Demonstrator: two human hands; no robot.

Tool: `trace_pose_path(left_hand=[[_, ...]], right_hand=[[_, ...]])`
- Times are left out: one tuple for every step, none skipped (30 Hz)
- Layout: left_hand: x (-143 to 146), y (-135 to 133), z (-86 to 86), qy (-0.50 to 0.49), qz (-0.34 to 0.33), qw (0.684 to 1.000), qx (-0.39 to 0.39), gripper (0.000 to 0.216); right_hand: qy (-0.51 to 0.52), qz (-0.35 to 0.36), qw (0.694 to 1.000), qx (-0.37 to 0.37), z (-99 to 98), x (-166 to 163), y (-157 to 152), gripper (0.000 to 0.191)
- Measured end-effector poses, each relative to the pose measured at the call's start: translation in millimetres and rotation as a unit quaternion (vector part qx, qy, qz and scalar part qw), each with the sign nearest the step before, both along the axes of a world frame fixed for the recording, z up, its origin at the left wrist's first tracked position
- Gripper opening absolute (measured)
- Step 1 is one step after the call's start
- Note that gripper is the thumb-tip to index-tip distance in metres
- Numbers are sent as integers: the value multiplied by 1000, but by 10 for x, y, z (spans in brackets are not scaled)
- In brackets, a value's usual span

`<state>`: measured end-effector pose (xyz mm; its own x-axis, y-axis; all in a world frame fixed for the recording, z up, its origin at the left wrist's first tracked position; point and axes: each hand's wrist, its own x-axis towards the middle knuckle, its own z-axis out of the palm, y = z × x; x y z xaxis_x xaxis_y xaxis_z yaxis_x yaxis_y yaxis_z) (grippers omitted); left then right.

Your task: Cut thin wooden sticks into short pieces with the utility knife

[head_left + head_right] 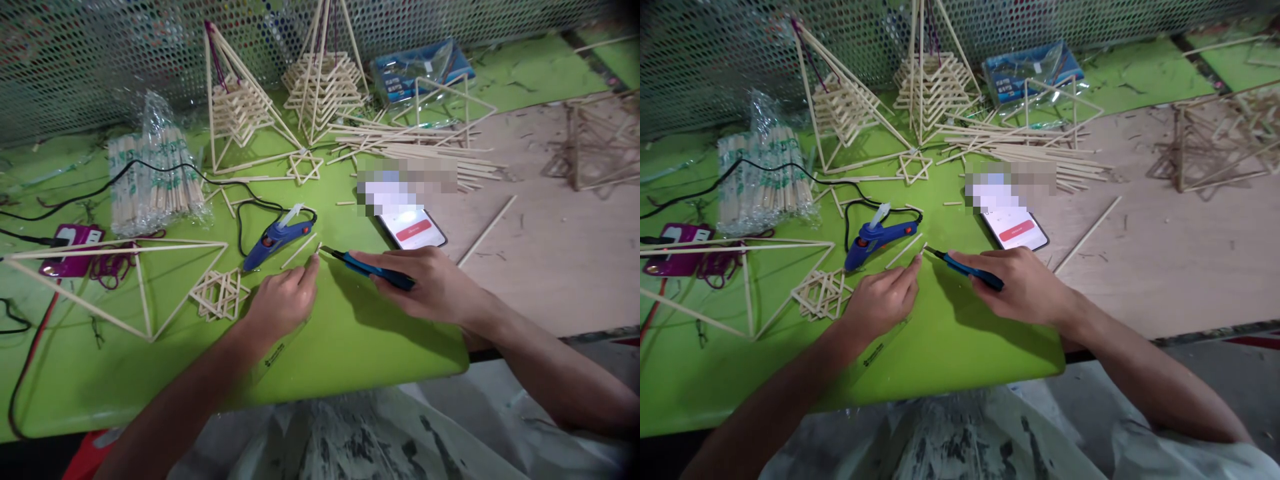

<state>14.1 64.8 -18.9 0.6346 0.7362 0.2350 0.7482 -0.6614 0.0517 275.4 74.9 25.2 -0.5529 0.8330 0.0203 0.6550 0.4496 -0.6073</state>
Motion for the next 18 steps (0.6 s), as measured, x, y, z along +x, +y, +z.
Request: trace_pose_path(left_hand=[[1,1,3,-2,1,1000,1,39],[1,2,5,-4,0,1000,3,39],[1,4,8,-6,0,1000,5,39],[1,6,9,-7,-1,1000,6,39],[1,8,9,-7,-2,1000,7,39],[0,10,8,-8,-3,1000,8,39],[-1,12,6,-7,-4,1000,9,39],[-1,14,4,-7,-3,1000,8,39],[-2,14,1,-5,-2,1000,7,39],[-3,14,-1,-4,-1,1000,6,39],[-4,13,-3,-3,-1,1000,5,39],[-5,12,-5,-2,-1,1000,6,39],[-7,10,-7,-2,-3,1000,6,39],[-8,9,-8,-2,-5,1000,6,39],[-10,8,-8,-4,-6,1000,6,39],[-12,9,-9,-5,-7,1000,4,40],[-13,10,-10,-6,-7,1000,3,40],[-14,12,-11,-6,-7,1000,1,40]], right_hand=[[-1,0,1000,1,0,0,1,45],[-2,1,1000,1,-1,1,3,45],[-2,3,1000,3,-3,2,4,45],[-1,4,1000,4,-4,3,5,45],[1,5,1000,5,-6,3,6,45],[2,5,1000,5,-7,3,6,45],[4,5,1000,5,-7,3,5,46],[5,3,1000,4,-5,2,4,46],[4,2,1000,1,-3,1,3,46],[4,1,1000,-1,-1,1,2,46],[3,2,1000,-3,3,1,1,46],[4,2,1000,-3,6,1,1,45],[3,2,1000,-2,10,1,1,45],[1,3,1000,0,14,3,2,44],[-1,5,1000,0,17,4,3,43],[-3,5,1000,0,20,5,4,43],[-3,5,1000,-1,22,6,5,43],[-3,5,1000,-2,24,7,6,43]])
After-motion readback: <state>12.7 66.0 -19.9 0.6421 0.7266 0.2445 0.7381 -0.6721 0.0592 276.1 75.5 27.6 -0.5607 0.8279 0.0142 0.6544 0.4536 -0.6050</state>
